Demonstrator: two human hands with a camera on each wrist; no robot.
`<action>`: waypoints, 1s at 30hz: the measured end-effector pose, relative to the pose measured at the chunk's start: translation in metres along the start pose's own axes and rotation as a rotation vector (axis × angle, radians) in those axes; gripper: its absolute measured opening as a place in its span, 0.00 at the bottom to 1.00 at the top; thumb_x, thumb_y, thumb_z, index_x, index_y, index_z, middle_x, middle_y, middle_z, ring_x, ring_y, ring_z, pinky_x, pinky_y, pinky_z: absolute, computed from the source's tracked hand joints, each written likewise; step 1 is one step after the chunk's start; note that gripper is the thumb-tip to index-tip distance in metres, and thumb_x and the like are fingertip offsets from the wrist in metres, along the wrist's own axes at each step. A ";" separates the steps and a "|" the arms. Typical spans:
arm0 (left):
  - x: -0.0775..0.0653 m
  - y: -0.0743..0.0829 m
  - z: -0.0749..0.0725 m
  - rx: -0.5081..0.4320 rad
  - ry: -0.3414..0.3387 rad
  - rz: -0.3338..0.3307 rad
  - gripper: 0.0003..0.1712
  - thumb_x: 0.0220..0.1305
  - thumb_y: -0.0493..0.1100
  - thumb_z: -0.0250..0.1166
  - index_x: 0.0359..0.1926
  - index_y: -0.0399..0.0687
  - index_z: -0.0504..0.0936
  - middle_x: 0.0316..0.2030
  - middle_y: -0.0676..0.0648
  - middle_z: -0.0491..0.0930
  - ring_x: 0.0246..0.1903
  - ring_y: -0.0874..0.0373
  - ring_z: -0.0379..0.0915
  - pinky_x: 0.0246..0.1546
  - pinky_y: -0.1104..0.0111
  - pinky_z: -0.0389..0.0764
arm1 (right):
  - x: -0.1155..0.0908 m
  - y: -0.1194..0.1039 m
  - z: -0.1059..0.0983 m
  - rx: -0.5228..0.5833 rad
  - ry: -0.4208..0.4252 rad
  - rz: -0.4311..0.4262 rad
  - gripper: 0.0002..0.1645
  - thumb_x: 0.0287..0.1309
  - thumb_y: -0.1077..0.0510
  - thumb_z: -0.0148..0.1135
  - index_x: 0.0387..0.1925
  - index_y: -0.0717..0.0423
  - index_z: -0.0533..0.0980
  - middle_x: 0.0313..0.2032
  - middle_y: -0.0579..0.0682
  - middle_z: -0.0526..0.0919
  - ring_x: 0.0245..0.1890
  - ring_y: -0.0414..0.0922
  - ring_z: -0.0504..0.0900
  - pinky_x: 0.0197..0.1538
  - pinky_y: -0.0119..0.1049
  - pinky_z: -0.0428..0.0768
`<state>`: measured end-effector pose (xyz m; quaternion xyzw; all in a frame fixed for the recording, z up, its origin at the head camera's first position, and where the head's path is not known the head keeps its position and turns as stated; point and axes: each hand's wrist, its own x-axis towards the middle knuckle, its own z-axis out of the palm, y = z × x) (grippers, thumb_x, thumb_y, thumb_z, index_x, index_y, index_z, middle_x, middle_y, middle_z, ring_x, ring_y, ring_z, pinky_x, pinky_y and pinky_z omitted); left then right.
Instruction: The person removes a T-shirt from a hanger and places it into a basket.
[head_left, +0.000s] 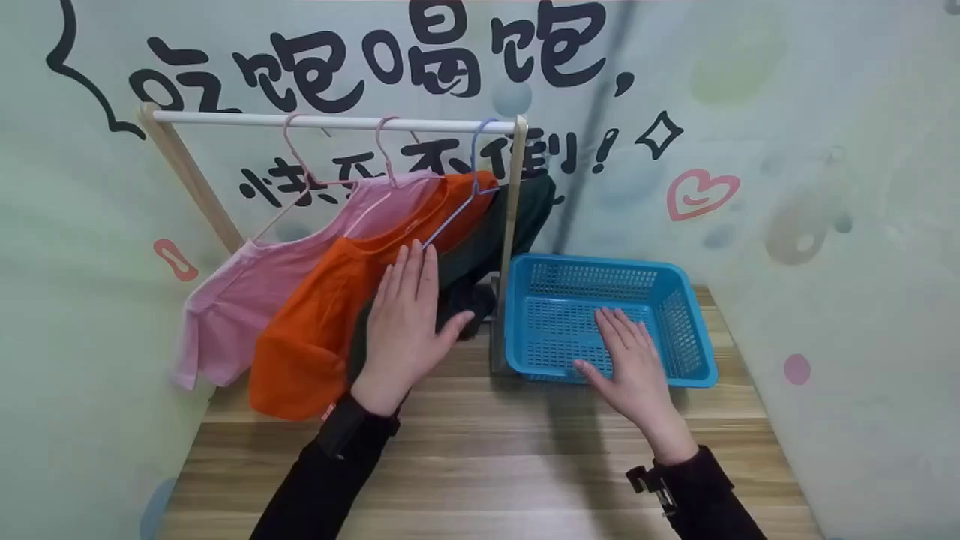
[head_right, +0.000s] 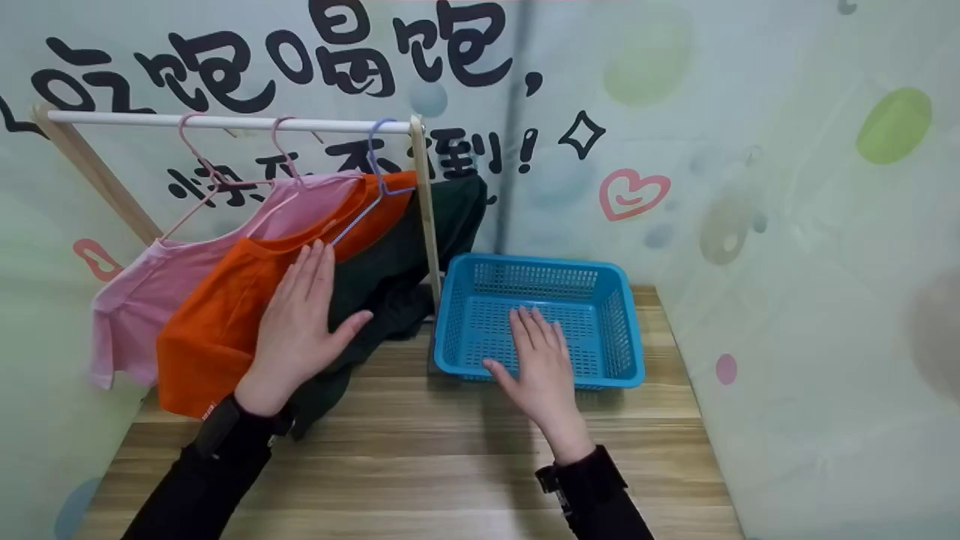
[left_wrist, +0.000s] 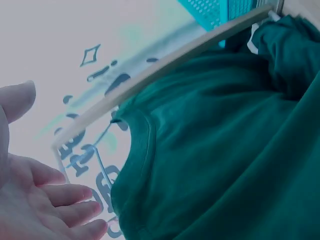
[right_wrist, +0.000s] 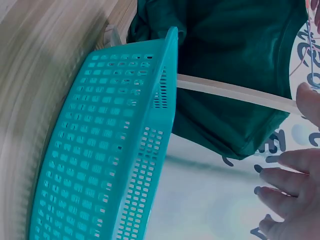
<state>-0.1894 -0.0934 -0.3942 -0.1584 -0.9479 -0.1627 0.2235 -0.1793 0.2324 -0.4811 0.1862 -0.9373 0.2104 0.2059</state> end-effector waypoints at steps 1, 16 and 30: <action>0.005 -0.001 -0.001 -0.020 0.010 -0.005 0.50 0.66 0.61 0.62 0.76 0.38 0.53 0.74 0.37 0.54 0.74 0.44 0.48 0.72 0.53 0.49 | 0.001 0.000 0.001 0.015 0.011 0.001 0.47 0.57 0.46 0.71 0.70 0.65 0.64 0.66 0.64 0.69 0.69 0.60 0.62 0.70 0.59 0.53; 0.070 0.000 -0.011 -0.164 -0.076 -0.080 0.41 0.70 0.53 0.60 0.75 0.40 0.57 0.70 0.39 0.63 0.66 0.45 0.62 0.70 0.55 0.58 | 0.015 -0.005 0.022 0.144 0.044 0.009 0.42 0.60 0.49 0.70 0.68 0.65 0.66 0.63 0.64 0.73 0.64 0.61 0.68 0.66 0.58 0.63; 0.097 -0.010 0.000 -0.442 -0.060 -0.221 0.24 0.73 0.38 0.58 0.67 0.38 0.70 0.57 0.39 0.77 0.54 0.46 0.73 0.64 0.56 0.68 | 0.017 -0.006 0.046 0.175 -0.034 0.026 0.40 0.63 0.46 0.66 0.68 0.64 0.66 0.61 0.63 0.75 0.63 0.60 0.71 0.65 0.57 0.65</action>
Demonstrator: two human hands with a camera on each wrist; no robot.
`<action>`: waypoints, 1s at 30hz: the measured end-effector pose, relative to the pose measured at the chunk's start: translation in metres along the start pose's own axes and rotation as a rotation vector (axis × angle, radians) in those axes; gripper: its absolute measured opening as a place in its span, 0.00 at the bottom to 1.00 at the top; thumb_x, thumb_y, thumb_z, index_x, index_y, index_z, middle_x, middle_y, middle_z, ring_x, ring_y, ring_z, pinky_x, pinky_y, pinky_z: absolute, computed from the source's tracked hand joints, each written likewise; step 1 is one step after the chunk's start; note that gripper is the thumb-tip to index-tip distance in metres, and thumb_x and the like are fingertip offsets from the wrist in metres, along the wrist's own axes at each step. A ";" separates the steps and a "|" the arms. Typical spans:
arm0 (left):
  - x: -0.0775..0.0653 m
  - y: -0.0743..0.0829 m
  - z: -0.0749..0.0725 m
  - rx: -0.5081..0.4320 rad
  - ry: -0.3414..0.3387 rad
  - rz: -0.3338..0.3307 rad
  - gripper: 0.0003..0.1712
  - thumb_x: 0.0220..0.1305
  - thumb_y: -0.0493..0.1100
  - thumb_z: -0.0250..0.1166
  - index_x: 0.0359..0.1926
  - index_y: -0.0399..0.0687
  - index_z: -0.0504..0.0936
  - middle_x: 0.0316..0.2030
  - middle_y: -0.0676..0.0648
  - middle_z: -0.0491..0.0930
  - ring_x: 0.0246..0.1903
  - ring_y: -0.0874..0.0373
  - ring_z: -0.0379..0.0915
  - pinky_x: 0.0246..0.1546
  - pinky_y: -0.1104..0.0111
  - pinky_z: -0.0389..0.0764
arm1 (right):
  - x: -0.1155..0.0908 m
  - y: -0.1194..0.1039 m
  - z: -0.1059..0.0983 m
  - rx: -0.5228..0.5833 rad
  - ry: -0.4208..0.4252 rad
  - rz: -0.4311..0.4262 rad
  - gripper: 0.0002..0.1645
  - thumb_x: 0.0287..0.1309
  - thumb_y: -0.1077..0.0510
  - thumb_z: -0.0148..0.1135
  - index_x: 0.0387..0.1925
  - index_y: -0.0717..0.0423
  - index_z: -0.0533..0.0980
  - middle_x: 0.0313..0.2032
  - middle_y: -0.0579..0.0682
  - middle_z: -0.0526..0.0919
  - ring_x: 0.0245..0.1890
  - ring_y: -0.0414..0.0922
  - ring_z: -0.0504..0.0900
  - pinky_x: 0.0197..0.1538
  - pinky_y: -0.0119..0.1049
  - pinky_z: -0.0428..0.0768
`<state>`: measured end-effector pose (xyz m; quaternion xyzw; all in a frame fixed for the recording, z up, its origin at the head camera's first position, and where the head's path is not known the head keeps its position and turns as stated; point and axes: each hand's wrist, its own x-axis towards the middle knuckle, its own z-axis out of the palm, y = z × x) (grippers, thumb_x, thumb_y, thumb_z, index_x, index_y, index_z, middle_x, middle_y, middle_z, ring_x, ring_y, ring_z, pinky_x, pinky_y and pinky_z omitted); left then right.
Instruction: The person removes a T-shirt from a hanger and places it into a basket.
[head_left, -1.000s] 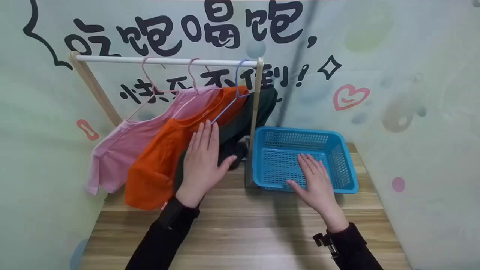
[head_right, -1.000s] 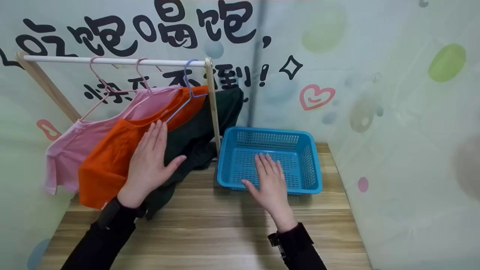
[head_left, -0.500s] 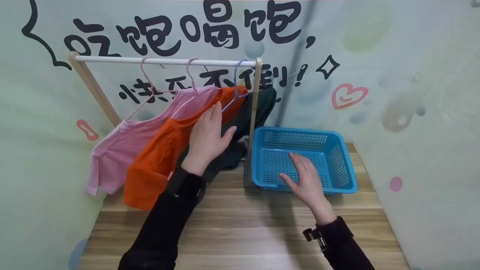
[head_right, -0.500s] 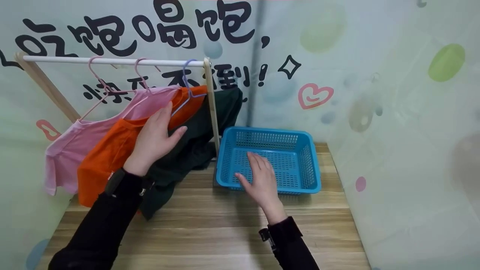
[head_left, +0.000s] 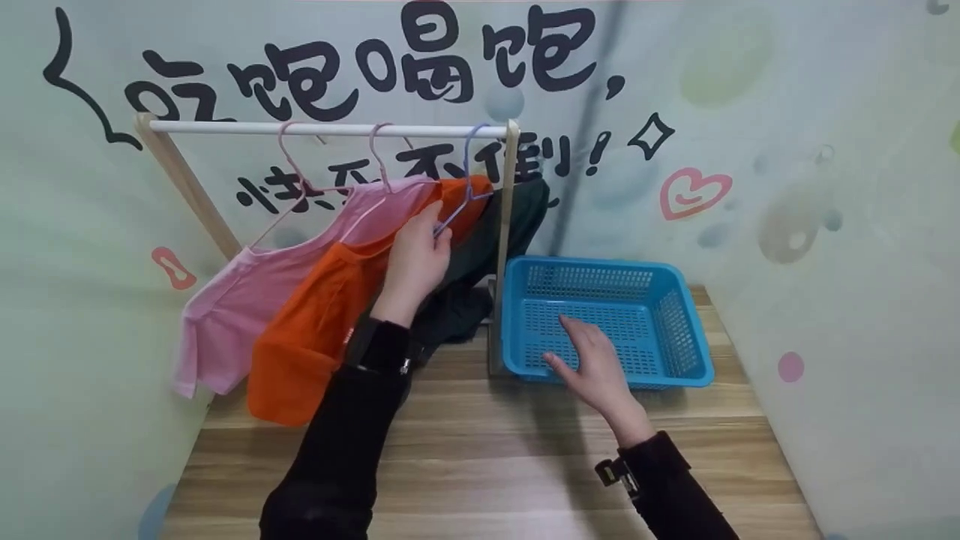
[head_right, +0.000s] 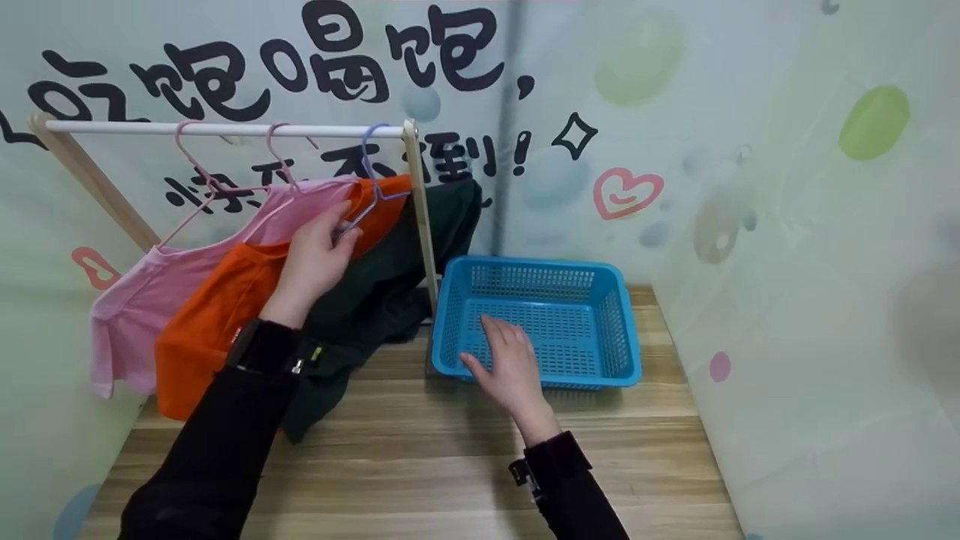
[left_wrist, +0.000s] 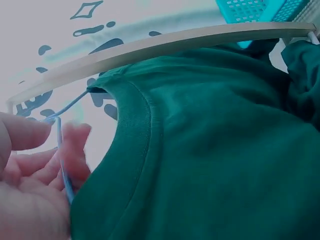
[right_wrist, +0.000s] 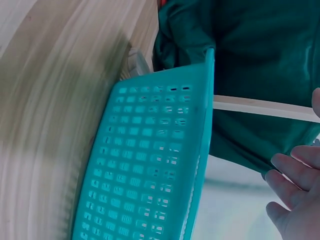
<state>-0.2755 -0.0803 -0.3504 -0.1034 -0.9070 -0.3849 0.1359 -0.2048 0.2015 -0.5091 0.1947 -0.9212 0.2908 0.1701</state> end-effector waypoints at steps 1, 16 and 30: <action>0.000 0.000 -0.001 0.003 0.019 0.001 0.24 0.73 0.38 0.58 0.66 0.38 0.71 0.56 0.39 0.77 0.54 0.46 0.73 0.64 0.56 0.68 | 0.001 0.000 0.001 -0.002 -0.003 0.002 0.40 0.63 0.46 0.66 0.68 0.64 0.67 0.61 0.63 0.75 0.63 0.60 0.71 0.65 0.57 0.65; -0.012 -0.006 -0.030 0.150 0.275 -0.082 0.16 0.73 0.43 0.58 0.56 0.42 0.82 0.43 0.39 0.77 0.42 0.46 0.71 0.44 0.58 0.74 | 0.031 -0.016 -0.019 0.012 -0.015 -0.022 0.40 0.65 0.46 0.64 0.70 0.63 0.65 0.65 0.62 0.71 0.66 0.58 0.68 0.67 0.56 0.62; -0.042 -0.027 -0.047 0.170 0.500 -0.026 0.17 0.71 0.50 0.61 0.48 0.44 0.86 0.36 0.40 0.79 0.35 0.47 0.72 0.35 0.59 0.72 | 0.052 -0.024 -0.039 0.024 0.032 -0.123 0.40 0.66 0.47 0.63 0.71 0.62 0.63 0.67 0.61 0.69 0.68 0.56 0.66 0.70 0.53 0.59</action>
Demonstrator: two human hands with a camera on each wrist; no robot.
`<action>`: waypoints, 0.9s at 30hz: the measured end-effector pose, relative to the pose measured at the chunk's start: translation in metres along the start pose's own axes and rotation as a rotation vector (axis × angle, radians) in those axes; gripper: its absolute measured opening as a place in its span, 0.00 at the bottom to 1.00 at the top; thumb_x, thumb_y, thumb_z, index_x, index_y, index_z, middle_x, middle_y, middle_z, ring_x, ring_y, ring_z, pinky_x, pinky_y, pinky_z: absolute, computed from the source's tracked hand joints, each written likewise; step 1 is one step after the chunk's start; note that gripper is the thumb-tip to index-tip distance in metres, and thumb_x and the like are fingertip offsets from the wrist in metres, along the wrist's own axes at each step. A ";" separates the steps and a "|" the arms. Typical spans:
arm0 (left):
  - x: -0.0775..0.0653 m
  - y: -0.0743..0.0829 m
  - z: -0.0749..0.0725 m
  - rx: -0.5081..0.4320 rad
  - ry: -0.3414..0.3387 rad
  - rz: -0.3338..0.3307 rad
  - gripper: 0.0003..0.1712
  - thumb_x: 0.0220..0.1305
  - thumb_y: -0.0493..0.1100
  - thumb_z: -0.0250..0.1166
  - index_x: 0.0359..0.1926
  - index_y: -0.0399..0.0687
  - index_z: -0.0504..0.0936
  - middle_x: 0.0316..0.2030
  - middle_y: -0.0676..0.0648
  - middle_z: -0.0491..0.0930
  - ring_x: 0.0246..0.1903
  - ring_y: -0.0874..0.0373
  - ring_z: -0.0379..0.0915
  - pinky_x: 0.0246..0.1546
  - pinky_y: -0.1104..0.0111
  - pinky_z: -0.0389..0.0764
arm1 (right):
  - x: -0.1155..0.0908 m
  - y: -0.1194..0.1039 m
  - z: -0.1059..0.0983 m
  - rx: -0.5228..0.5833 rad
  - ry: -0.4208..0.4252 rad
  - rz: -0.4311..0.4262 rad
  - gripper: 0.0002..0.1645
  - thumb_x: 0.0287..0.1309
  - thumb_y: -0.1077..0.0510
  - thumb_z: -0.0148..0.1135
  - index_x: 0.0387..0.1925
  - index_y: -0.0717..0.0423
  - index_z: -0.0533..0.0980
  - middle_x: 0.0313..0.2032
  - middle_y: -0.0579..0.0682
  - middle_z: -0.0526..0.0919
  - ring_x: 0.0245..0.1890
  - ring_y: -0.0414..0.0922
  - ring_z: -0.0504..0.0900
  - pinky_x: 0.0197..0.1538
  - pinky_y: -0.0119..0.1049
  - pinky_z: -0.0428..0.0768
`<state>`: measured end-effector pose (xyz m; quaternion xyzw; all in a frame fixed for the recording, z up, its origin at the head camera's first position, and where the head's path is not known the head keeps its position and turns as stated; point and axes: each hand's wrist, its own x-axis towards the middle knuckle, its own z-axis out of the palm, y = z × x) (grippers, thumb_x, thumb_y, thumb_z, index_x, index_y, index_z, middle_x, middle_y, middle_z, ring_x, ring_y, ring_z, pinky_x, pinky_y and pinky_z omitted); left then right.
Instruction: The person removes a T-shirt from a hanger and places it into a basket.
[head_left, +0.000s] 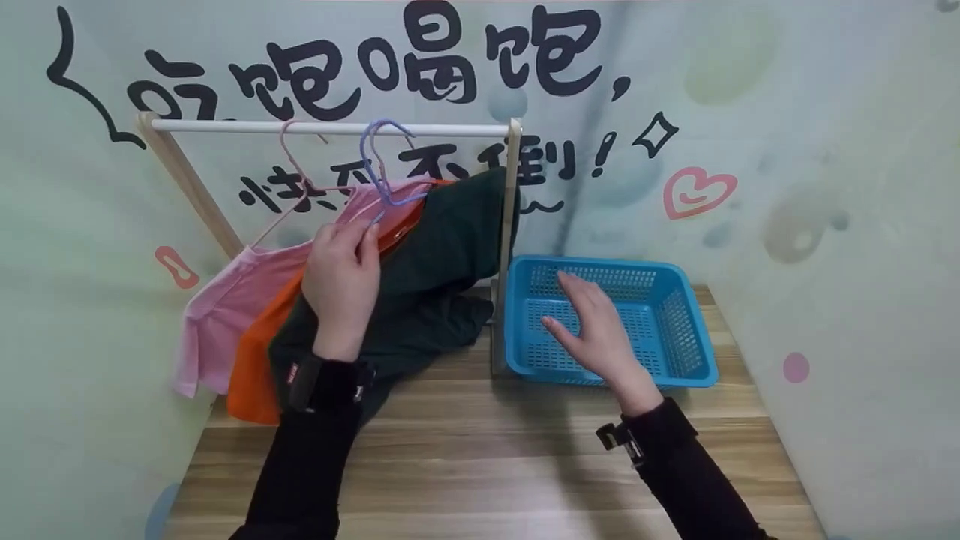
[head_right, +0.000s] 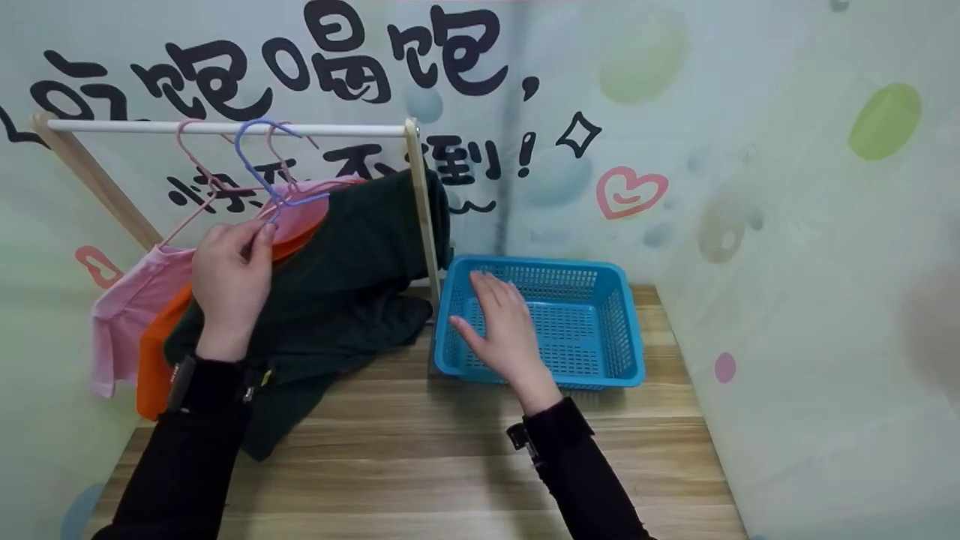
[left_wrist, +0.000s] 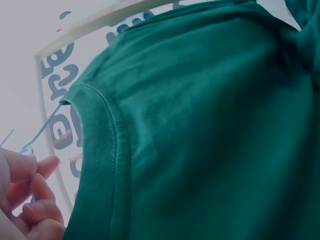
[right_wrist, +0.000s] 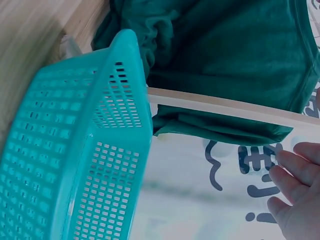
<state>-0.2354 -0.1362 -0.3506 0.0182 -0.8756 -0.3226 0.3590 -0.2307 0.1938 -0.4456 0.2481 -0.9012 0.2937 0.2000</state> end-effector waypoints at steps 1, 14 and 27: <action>-0.001 -0.003 -0.001 -0.002 0.010 0.014 0.17 0.71 0.51 0.61 0.47 0.44 0.87 0.35 0.41 0.78 0.34 0.47 0.71 0.34 0.59 0.71 | 0.001 -0.001 -0.001 0.000 0.002 -0.002 0.40 0.66 0.48 0.64 0.71 0.61 0.63 0.68 0.61 0.68 0.68 0.55 0.65 0.70 0.53 0.59; -0.025 -0.053 0.004 -0.022 0.128 0.298 0.13 0.68 0.47 0.65 0.38 0.40 0.86 0.29 0.42 0.78 0.27 0.46 0.72 0.33 0.58 0.75 | 0.012 -0.010 0.002 0.017 -0.002 -0.059 0.40 0.65 0.48 0.65 0.71 0.61 0.63 0.71 0.57 0.64 0.72 0.51 0.59 0.72 0.49 0.55; -0.043 -0.107 -0.013 -0.173 0.130 0.512 0.11 0.65 0.46 0.68 0.33 0.42 0.86 0.23 0.46 0.77 0.22 0.50 0.71 0.28 0.61 0.73 | 0.004 -0.007 0.011 0.036 -0.021 -0.094 0.41 0.64 0.47 0.65 0.71 0.61 0.63 0.71 0.58 0.64 0.72 0.51 0.59 0.70 0.51 0.60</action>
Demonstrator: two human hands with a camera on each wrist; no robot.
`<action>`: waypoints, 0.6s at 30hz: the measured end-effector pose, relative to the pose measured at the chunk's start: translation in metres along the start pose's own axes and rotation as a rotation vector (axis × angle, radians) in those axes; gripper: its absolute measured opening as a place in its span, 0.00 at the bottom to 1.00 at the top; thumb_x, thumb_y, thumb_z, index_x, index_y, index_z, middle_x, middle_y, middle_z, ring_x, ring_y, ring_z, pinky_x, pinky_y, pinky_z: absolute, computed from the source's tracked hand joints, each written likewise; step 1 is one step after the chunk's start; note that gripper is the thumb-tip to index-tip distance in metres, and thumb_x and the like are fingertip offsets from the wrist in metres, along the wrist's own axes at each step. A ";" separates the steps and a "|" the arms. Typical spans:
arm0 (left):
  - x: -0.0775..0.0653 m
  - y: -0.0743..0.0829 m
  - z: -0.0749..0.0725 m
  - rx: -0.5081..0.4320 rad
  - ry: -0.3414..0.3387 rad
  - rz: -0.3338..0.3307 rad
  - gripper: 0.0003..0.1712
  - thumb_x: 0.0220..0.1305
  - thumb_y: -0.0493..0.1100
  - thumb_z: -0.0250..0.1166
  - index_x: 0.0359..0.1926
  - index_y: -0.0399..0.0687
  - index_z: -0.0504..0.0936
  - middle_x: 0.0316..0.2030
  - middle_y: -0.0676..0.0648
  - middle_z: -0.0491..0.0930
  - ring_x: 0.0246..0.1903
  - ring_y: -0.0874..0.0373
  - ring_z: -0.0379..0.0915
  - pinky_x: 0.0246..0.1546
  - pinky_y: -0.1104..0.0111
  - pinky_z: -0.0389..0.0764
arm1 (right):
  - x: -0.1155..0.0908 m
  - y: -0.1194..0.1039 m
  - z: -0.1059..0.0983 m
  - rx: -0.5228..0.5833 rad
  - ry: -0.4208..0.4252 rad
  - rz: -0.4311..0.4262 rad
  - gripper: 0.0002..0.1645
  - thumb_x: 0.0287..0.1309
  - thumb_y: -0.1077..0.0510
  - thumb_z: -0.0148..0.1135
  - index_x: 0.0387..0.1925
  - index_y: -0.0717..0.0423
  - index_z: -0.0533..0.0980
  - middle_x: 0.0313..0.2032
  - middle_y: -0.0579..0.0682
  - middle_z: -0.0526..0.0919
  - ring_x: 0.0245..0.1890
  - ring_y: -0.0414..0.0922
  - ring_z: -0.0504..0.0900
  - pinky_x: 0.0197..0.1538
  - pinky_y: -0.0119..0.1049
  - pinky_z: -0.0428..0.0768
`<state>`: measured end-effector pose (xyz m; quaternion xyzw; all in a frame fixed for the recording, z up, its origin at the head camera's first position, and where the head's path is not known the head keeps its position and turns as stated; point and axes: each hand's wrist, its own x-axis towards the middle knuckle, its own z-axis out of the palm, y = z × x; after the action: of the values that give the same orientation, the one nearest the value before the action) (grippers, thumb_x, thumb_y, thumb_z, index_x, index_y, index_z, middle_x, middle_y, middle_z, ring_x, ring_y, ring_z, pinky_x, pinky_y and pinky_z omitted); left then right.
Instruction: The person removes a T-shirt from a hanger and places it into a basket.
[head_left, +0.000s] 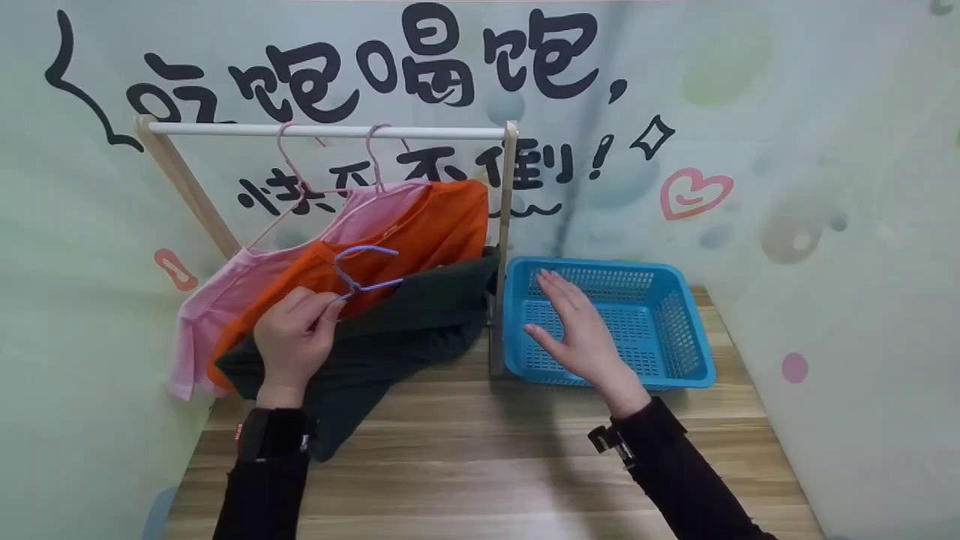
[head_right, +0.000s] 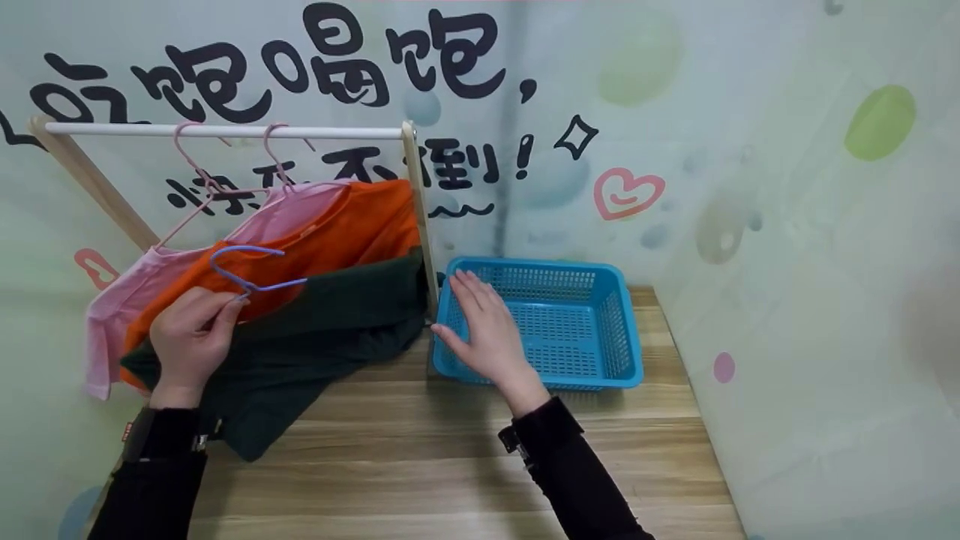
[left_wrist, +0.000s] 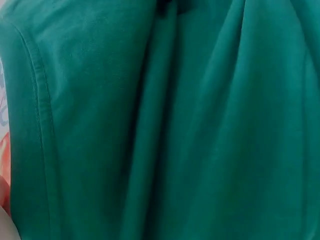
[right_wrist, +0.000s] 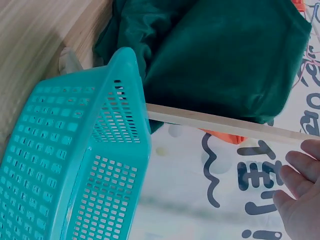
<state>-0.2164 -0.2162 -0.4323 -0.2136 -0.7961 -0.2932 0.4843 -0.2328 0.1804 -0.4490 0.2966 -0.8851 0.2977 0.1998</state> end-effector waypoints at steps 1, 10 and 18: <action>0.000 0.000 -0.002 -0.016 0.013 0.022 0.13 0.66 0.48 0.67 0.32 0.42 0.86 0.23 0.46 0.77 0.21 0.50 0.71 0.27 0.61 0.73 | 0.001 0.000 0.001 0.003 0.002 -0.011 0.42 0.64 0.47 0.65 0.71 0.62 0.63 0.71 0.58 0.64 0.72 0.51 0.59 0.70 0.51 0.60; 0.019 0.021 -0.004 -0.133 0.073 0.085 0.20 0.68 0.54 0.64 0.32 0.41 0.87 0.23 0.46 0.78 0.21 0.49 0.70 0.35 0.71 0.74 | 0.020 -0.015 -0.002 0.018 0.066 -0.103 0.46 0.62 0.49 0.68 0.74 0.59 0.58 0.75 0.55 0.57 0.75 0.49 0.53 0.72 0.49 0.56; 0.033 0.036 0.005 -0.201 0.050 0.076 0.19 0.68 0.54 0.64 0.32 0.42 0.87 0.24 0.47 0.78 0.22 0.51 0.70 0.33 0.71 0.73 | 0.028 -0.027 -0.006 0.107 0.113 -0.089 0.33 0.68 0.54 0.61 0.72 0.53 0.65 0.66 0.54 0.70 0.65 0.48 0.68 0.65 0.46 0.69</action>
<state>-0.2117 -0.1845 -0.3950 -0.2839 -0.7418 -0.3581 0.4908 -0.2353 0.1551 -0.4189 0.3288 -0.8411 0.3518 0.2463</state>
